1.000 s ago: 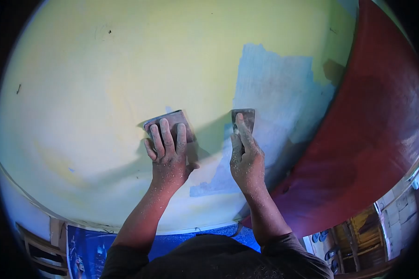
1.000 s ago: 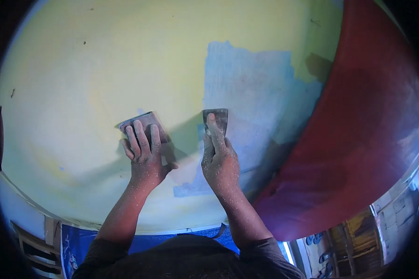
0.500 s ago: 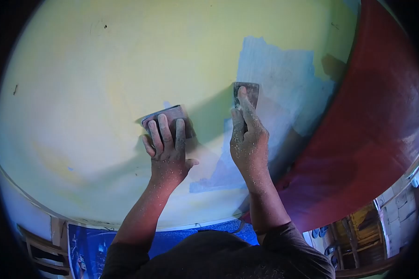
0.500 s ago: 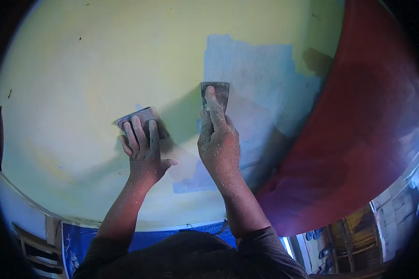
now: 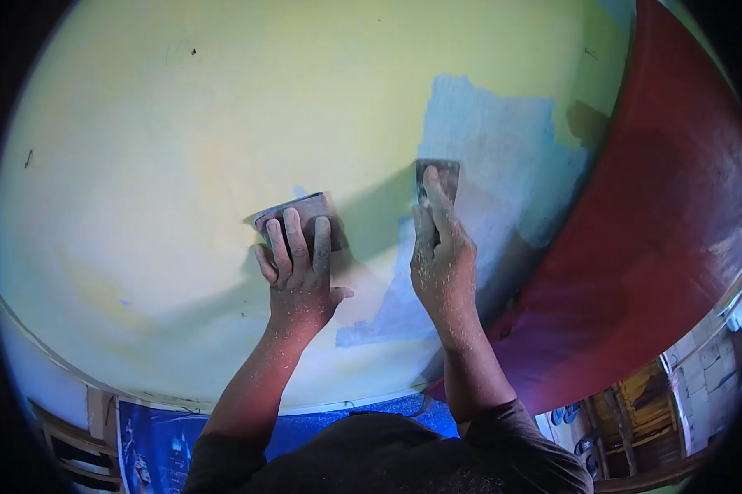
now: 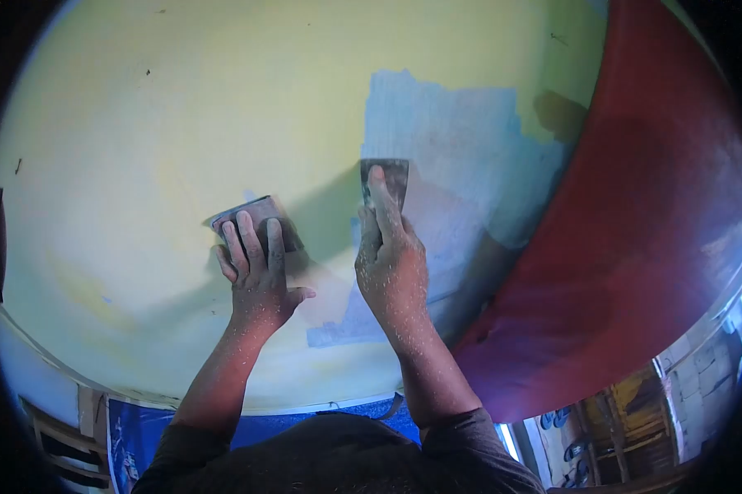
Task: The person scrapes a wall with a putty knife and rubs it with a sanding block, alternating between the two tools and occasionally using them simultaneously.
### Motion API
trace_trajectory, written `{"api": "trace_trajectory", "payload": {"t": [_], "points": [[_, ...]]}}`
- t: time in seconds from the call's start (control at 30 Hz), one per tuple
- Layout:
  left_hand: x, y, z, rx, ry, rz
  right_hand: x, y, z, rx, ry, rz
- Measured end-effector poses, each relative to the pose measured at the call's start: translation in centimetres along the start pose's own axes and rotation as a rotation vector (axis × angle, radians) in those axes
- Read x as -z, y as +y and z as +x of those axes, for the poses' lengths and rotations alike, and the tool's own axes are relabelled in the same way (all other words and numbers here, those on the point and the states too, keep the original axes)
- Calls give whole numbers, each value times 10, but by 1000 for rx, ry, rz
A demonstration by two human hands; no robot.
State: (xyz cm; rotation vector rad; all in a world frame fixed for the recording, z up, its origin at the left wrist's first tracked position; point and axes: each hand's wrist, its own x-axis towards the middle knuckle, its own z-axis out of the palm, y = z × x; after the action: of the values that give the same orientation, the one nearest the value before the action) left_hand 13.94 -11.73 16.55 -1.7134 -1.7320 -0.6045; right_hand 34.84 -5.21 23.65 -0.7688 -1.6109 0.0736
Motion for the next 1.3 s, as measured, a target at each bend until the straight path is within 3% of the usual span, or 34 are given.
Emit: {"api": "trace_trajectory", "payload": {"t": [0.2, 0.4, 0.53, 0.73, 0.93, 1.07, 1.3], "points": [[-1, -1, 1, -7, 17, -9, 3, -10, 19, -67, -30, 29], [1, 3, 1, 21, 6, -13, -1, 1, 18, 34, 29, 5], [1, 1, 0, 5, 12, -10, 8, -17, 37, -65, -21, 47], [-3, 1, 0, 0, 26, 13, 3, -6, 34, 71, 62, -54], [-4, 0, 0, -14, 30, 28, 8, -26, 53, -42, 40, 39], [-5, -1, 0, -16, 48, 23, 3, -10, 47, 42, 66, -8], [-4, 0, 0, -16, 50, -8, 12, -29, 64, -28, 42, 9]]}}
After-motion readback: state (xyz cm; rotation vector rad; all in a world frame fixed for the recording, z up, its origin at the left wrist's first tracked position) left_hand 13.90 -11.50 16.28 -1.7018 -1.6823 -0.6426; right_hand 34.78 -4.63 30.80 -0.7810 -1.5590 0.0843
